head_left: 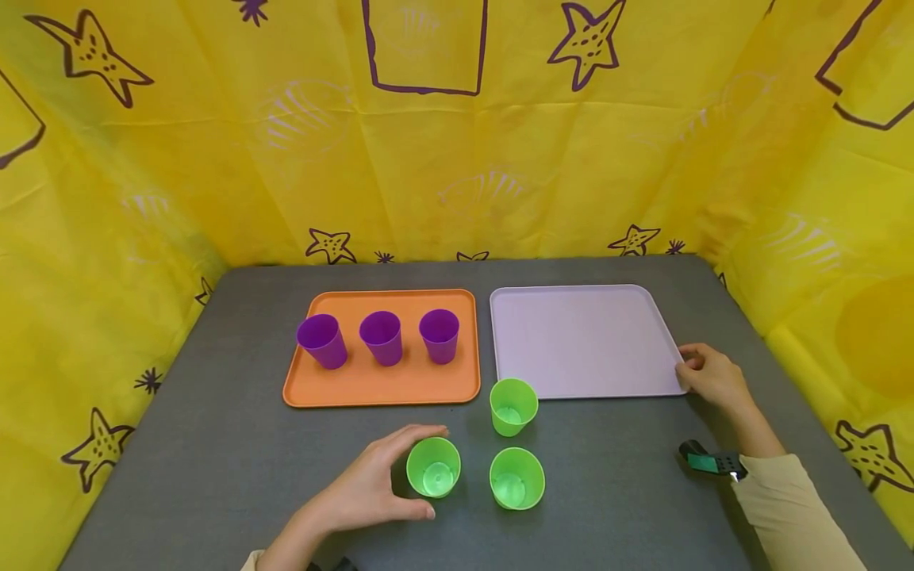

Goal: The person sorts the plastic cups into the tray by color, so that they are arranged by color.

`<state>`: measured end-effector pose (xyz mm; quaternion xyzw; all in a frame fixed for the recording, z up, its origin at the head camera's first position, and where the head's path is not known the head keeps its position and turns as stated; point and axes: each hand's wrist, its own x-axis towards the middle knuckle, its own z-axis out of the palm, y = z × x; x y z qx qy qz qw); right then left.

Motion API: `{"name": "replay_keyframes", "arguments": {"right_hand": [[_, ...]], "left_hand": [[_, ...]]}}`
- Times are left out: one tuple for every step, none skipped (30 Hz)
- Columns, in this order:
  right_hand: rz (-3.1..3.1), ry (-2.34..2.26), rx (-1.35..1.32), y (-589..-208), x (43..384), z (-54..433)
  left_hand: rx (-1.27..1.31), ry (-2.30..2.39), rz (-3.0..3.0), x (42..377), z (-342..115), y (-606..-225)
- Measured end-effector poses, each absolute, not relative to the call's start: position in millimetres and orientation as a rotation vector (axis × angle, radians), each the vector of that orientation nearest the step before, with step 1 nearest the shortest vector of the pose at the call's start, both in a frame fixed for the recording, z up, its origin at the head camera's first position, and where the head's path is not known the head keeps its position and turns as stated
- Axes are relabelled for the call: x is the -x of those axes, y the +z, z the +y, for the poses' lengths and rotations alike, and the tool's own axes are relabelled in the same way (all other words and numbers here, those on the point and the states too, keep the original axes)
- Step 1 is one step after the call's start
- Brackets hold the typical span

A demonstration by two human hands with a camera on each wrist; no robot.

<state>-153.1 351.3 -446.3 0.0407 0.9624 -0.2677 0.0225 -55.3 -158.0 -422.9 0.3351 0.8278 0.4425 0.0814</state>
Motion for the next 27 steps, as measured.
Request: {"name": "replay_keyframes", "arguments": {"right_hand": [[2.983,-0.829,-0.125,-446.1,153.0,351.0],[2.986,-0.828,-0.123,-445.8,152.8,350.8],[2.988,-0.827,-0.123,-445.5,152.6,350.4],[2.987,-0.828,-0.122,-445.2,152.4,350.1],[2.986,-0.83,-0.122,-445.0,152.2,349.7],[2.985,-0.832,-0.122,-444.9,152.1,349.4],[2.984,-0.834,-0.121,-444.8,152.0,349.2],[2.985,-0.834,-0.121,-444.9,151.9,349.0],[2.984,-0.835,-0.12,-444.9,151.8,348.9],[2.985,-0.837,-0.119,-445.0,151.7,348.8],[2.986,-0.837,-0.119,-445.0,151.5,348.8],[2.986,-0.837,-0.119,-444.9,151.4,348.7],[2.985,-0.838,-0.119,-444.8,151.2,348.7],[2.984,-0.838,-0.12,-444.7,151.1,348.6],[2.981,-0.84,-0.122,-444.5,151.0,348.6],[2.978,-0.841,-0.124,-444.4,150.9,348.6],[2.974,-0.842,-0.125,-444.2,150.8,348.5],[2.973,-0.843,-0.126,-444.1,150.9,348.6],[2.973,-0.843,-0.126,-444.1,150.9,348.6],[2.974,-0.842,-0.127,-444.1,151.0,348.7],[2.974,-0.841,-0.126,-444.0,151.1,348.9],[2.976,-0.839,-0.125,-444.2,151.2,349.1],[2.978,-0.838,-0.124,-444.3,151.3,349.3],[2.978,-0.837,-0.124,-444.6,151.4,349.6],[2.977,-0.836,-0.124,-444.8,151.6,349.9],[2.975,-0.838,-0.126,-445.1,151.7,350.2],[2.971,-0.839,-0.127,-445.3,151.9,350.5]], "left_hand": [[-1.015,1.332,2.474,55.5,-157.4,-423.8],[-1.021,1.344,2.473,55.6,-157.0,-424.7],[-1.024,1.355,2.471,55.7,-156.6,-425.5],[-1.023,1.365,2.47,55.7,-156.4,-426.5],[-1.016,1.373,2.471,55.7,-156.2,-427.3],[-1.021,1.375,2.48,55.5,-156.0,-428.1],[-1.024,1.372,2.49,55.3,-155.8,-428.8],[-1.016,1.369,2.5,54.9,-155.5,-429.2],[-1.017,1.364,2.512,54.6,-155.1,-429.4],[-1.015,1.359,2.524,54.4,-154.7,-429.3],[-1.02,1.354,2.534,54.2,-154.2,-428.7],[-1.032,1.349,2.542,54.3,-153.7,-428.0],[-1.035,1.352,2.543,54.7,-153.4,-426.8],[-1.036,1.356,2.541,55.2,-153.2,-425.5],[-1.039,1.358,2.54,56.1,-153.0,-423.8],[-1.034,1.359,2.537,57.3,-153.2,-421.9],[-1.034,1.36,2.534,58.7,-153.4,-419.8],[-1.03,1.362,2.532,60.3,-153.8,-417.6],[-1.023,1.363,2.534,62.2,-154.3,-415.2],[-1.013,1.364,2.535,64.0,-154.8,-412.6],[-1.011,1.371,2.533,66.0,-155.5,-410.4],[-1.008,1.379,2.531,68.0,-156.0,-408.1],[-1.016,1.391,2.527,70.0,-156.4,-406.0],[-1.023,1.4,2.526,72.0,-156.7,-404.2],[-1.025,1.406,2.525,73.8,-157.0,-402.3],[-1.024,1.412,2.522,75.7,-157.1,-400.3],[-1.026,1.411,2.524,77.7,-157.1,-398.5]]}}
